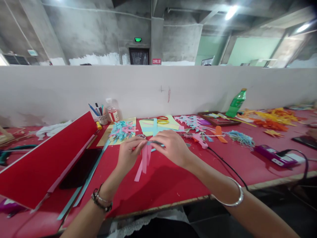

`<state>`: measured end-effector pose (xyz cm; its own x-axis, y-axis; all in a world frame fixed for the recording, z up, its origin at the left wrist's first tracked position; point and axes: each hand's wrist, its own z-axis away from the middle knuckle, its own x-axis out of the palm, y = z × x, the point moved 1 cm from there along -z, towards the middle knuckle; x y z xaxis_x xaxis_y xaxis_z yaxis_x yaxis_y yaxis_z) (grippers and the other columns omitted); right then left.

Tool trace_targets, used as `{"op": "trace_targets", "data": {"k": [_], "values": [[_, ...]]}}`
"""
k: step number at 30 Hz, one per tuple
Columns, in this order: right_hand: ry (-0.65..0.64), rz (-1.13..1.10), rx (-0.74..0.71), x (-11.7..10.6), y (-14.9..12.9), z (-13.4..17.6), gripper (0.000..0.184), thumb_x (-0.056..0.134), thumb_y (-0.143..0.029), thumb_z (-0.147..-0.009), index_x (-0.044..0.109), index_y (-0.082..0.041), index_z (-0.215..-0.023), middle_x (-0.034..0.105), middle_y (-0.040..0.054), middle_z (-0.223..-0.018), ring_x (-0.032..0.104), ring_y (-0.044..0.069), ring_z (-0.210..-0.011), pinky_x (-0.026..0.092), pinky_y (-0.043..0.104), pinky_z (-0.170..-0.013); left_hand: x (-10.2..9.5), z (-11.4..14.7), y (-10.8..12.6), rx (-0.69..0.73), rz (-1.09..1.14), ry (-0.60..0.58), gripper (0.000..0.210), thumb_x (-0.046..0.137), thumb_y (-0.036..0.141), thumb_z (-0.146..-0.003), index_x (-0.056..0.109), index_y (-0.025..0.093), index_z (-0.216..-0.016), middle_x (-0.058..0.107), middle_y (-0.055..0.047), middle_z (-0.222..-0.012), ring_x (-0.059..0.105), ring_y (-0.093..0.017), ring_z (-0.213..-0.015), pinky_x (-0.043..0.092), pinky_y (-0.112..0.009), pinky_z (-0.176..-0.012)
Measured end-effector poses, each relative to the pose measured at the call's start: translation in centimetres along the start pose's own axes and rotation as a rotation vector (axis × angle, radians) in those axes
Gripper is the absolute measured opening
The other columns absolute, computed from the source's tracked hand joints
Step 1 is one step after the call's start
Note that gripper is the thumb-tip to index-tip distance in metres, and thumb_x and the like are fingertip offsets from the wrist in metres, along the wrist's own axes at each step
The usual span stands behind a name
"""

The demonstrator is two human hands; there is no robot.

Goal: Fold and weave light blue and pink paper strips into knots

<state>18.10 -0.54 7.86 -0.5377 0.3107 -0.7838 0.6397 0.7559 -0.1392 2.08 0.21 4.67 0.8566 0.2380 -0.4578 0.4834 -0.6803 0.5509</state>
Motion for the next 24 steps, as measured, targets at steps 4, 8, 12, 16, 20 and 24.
{"op": "trace_targets", "data": {"k": [4,8,12,16,20,24], "values": [[-0.039,-0.049,0.045,-0.1,0.1,-0.1,0.017,0.043,-0.025,-0.080,0.058,-0.017,-0.080,0.061,0.0014,-0.072,0.051,0.011,-0.066,0.031,0.025,-0.067,0.1,0.0,0.1,0.017,-0.008,-0.024,0.021,0.045,0.025,-0.076,0.061,0.017,-0.065,0.061,-0.004,-0.072,0.055,-0.012,-0.063,0.042,-0.021,-0.053],[-0.083,-0.156,0.048,-0.3,0.2,-0.2,0.017,0.042,-0.023,-0.080,0.058,-0.018,-0.078,0.061,0.0008,-0.072,0.051,0.009,-0.064,0.031,0.021,-0.061,-0.1,-0.2,0.1,0.057,-0.029,-0.056,0.019,0.046,0.024,-0.076,0.061,0.016,-0.066,0.061,-0.004,-0.072,0.055,-0.012,-0.065,0.042,-0.022,-0.059],[-0.123,-0.239,0.071,-0.5,0.2,-0.2,0.019,0.042,-0.025,-0.080,0.060,-0.017,-0.080,0.061,0.0012,-0.072,0.050,0.009,-0.062,0.031,0.020,-0.057,-0.4,-0.4,0.0,0.085,-0.053,-0.091,0.018,0.047,0.024,-0.076,0.061,0.015,-0.067,0.061,-0.005,-0.070,0.054,-0.013,-0.065,0.041,-0.022,-0.059],[-0.121,-0.238,0.086,-0.6,0.2,-0.2,0.020,0.042,-0.025,-0.079,0.061,-0.017,-0.077,0.060,0.0011,-0.069,0.048,0.008,-0.058,0.031,0.020,-0.055,-0.4,-0.3,-0.1,0.096,-0.066,-0.100,0.020,0.046,0.024,-0.076,0.060,0.015,-0.067,0.061,-0.005,-0.069,0.054,-0.012,-0.064,0.040,-0.022,-0.059],[-0.133,-0.271,0.099,-0.8,0.1,-0.4,0.021,0.042,-0.024,-0.079,0.061,-0.016,-0.077,0.059,0.0009,-0.066,0.046,0.007,-0.055,0.030,0.019,-0.053,-0.4,-0.3,-0.1,0.093,-0.072,-0.100,0.021,0.045,0.026,-0.077,0.059,0.015,-0.066,0.061,-0.004,-0.069,0.054,-0.012,-0.064,0.040,-0.021,-0.059],[-0.153,-0.305,0.096,-1.1,0.0,-0.5,0.022,0.042,-0.024,-0.079,0.061,-0.015,-0.075,0.057,0.0000,-0.063,0.044,0.007,-0.054,0.029,0.019,-0.052,-0.5,-0.5,0.2,0.097,-0.072,-0.110,0.021,0.045,0.025,-0.077,0.059,0.015,-0.064,0.060,-0.003,-0.067,0.053,-0.011,-0.062,0.040,-0.020,-0.057]]}}
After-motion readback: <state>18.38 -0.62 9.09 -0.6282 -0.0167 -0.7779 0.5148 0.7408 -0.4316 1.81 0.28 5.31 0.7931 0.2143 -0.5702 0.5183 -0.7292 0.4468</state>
